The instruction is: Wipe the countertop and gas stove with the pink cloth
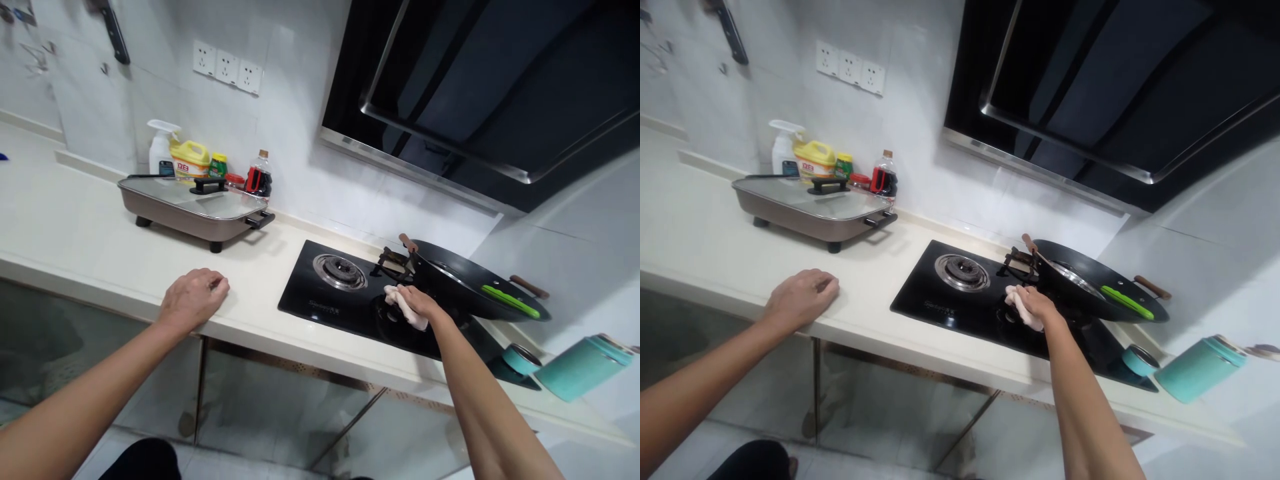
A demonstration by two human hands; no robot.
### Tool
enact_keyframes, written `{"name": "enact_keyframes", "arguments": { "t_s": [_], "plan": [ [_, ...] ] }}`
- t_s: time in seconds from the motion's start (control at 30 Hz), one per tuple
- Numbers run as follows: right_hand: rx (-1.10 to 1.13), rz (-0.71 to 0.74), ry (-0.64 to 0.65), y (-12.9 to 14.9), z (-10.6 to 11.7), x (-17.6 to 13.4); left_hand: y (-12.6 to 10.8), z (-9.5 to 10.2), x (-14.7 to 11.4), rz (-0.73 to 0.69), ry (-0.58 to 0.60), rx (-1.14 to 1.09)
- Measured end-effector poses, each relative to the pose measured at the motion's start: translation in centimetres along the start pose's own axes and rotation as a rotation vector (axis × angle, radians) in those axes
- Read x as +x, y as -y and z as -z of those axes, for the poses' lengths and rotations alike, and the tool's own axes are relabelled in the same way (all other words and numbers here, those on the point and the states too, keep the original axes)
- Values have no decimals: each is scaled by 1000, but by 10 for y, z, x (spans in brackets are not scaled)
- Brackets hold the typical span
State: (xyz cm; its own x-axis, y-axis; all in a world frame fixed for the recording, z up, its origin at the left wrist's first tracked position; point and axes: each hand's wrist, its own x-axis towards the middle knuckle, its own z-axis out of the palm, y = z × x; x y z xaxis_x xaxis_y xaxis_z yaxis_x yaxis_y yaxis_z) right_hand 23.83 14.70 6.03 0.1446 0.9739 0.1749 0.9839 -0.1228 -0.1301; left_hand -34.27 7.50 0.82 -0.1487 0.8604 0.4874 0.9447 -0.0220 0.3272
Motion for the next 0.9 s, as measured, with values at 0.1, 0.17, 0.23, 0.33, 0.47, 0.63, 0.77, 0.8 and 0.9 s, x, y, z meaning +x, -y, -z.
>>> {"name": "enact_keyframes", "arguments": {
  "t_s": [0.1,0.17,0.23,0.33,0.47,0.63,0.77,0.8,0.9],
  "plan": [
    [-21,-49,97,7,4,-3,-2,0,-1,0,-12,7],
    [-33,-64,117,12,6,-7,-3,1,-2,1,-18,13],
    [-38,-69,119,16,6,-13,-4,2,-2,5,-17,20],
    [-33,-67,87,20,3,-24,-4,2,-2,3,-16,23],
    [-24,-74,-15,21,-6,-47,-5,3,-3,-1,-22,21],
    [-6,-74,-122,16,-19,-85,-4,4,-3,-3,-4,29],
    [68,-51,-165,10,-16,-120,-3,2,-2,-23,-12,46],
    [90,-32,-158,8,-14,-130,-3,2,-2,-28,-14,48],
    [193,53,-120,-6,-3,-159,-3,2,-1,-40,-3,49]
  ]
}}
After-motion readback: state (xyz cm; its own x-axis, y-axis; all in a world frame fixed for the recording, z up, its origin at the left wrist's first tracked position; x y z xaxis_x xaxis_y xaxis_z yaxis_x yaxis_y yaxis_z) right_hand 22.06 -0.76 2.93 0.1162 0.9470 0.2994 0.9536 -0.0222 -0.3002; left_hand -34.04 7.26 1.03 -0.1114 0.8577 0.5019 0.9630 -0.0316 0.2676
